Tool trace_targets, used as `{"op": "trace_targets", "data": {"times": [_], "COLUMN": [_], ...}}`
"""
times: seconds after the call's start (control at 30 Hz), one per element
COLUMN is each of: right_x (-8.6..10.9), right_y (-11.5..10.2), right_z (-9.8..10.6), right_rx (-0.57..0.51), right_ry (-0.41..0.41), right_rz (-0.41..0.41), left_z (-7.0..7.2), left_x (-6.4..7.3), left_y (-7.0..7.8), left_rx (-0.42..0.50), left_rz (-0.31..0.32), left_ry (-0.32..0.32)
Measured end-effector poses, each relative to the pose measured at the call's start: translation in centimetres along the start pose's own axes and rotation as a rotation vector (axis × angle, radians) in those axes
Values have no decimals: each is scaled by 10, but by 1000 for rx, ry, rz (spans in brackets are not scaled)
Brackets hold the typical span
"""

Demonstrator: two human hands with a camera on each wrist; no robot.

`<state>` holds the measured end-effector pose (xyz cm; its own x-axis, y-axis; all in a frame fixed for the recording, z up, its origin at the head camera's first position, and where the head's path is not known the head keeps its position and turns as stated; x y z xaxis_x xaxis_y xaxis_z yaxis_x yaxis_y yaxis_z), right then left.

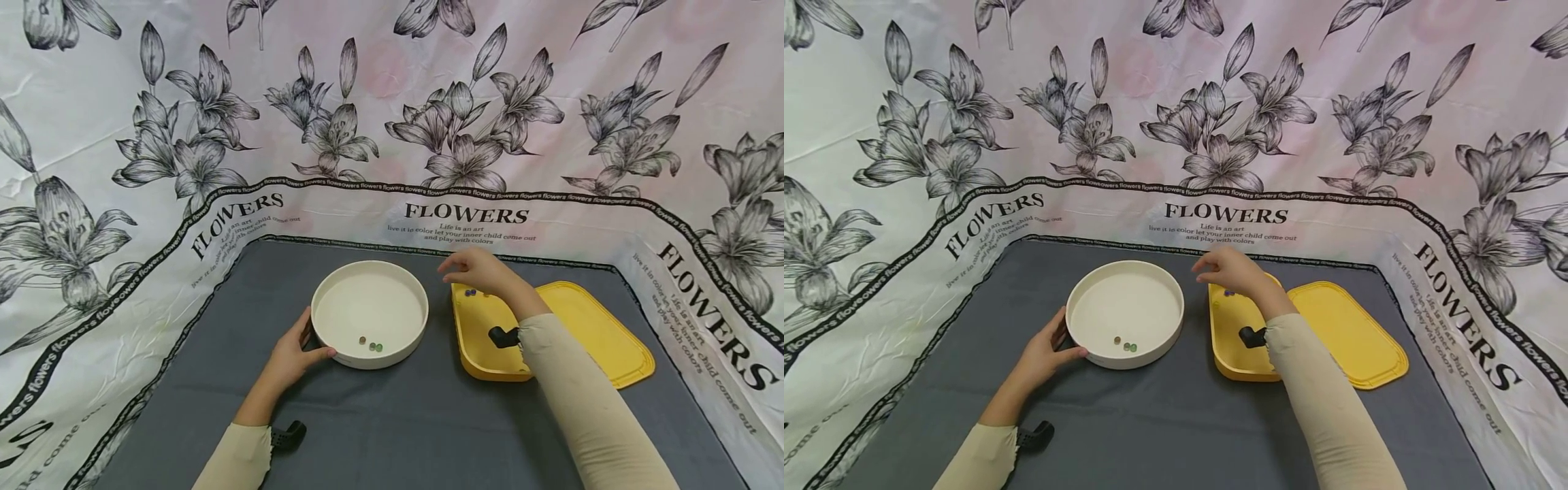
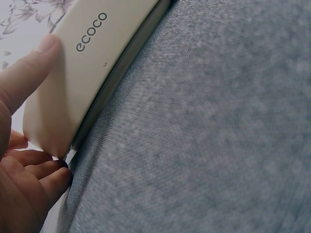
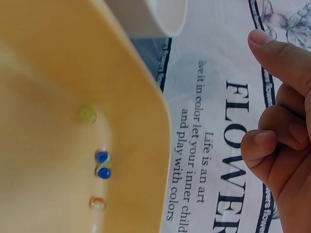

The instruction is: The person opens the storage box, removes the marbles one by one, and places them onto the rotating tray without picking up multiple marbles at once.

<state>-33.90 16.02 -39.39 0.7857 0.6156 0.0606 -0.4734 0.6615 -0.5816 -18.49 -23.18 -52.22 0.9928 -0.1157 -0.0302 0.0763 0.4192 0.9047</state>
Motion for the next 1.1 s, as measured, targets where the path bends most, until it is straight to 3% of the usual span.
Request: {"op": "trace_targets", "data": {"times": [0.33, 0.63, 0.77, 1.03, 1.1], "right_x": [7, 9, 9, 7, 6], "right_y": [20, 50, 61, 83, 87], "right_z": [4, -3, -9, -19, -21], "right_rx": [-20, -105, -142, -63, -61], "right_ry": [17, -13, -26, -14, -18], "right_rz": [-29, -145, -158, -176, -169], "left_z": [2, 2, 2, 1, 1], "left_x": [0, 0, 1, 2, 0], "left_y": [0, -1, -1, 4, -1], "left_rx": [13, 6, 10, 25, 17], "left_rz": [-12, -5, -13, -14, -24], "left_ry": [1, 1, 2, -7, -3]}}
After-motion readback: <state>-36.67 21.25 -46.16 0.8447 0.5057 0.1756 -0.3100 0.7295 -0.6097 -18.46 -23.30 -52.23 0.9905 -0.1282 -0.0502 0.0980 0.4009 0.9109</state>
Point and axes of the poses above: each hand's wrist, its own x-axis away from the middle knuckle, its own z-axis out of the back of the hand, y = z × x, the point moved 2 cm from there along -x, towards the middle knuckle, and after that the axes turned 3 degrees about -y, right-handed, at the moved point
